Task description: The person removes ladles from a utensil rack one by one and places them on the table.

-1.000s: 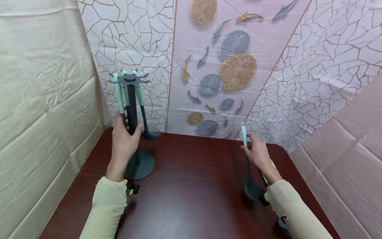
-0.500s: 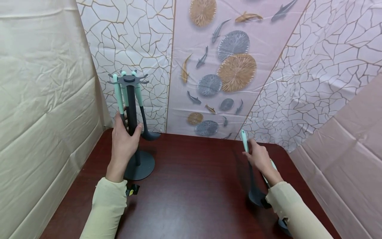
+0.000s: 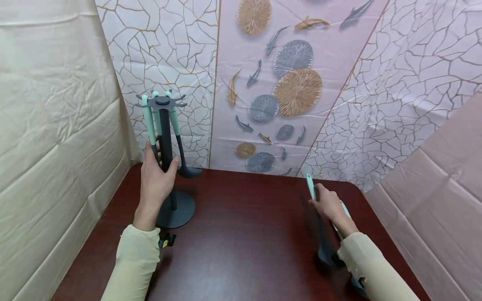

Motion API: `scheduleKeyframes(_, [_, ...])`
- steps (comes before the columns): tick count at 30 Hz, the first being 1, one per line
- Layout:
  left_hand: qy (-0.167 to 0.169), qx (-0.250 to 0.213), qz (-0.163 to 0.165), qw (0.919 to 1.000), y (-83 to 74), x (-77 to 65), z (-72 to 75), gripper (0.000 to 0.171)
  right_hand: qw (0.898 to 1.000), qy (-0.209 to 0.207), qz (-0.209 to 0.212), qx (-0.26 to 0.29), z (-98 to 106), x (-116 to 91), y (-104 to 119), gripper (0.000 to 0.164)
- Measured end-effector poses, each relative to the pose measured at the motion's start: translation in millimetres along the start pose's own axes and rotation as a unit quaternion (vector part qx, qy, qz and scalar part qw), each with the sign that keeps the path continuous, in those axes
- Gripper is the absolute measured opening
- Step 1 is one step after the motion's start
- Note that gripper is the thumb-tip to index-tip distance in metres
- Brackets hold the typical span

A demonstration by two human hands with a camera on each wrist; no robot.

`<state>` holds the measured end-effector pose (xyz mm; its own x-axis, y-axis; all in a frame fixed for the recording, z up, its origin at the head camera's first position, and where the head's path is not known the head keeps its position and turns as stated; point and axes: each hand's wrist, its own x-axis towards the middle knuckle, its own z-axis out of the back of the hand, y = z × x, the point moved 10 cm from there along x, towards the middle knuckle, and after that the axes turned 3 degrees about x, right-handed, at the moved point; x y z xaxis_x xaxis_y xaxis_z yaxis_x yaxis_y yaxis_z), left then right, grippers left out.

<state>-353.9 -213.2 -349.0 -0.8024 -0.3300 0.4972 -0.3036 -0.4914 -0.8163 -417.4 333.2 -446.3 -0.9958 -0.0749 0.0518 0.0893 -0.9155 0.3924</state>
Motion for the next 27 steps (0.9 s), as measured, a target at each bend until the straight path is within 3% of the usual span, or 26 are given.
scheduleKeyframes(11, [-0.002,-0.004,-0.008,1.0,-0.5,-0.5,-0.3,0.075,0.997,0.052,-0.048,0.03,-21,-7,-20,0.055])
scheduleKeyframes(27, [-0.004,-0.002,-0.006,1.0,0.1,0.8,-0.5,0.075,0.993,0.079,-0.074,0.043,-43,-15,-34,0.06])
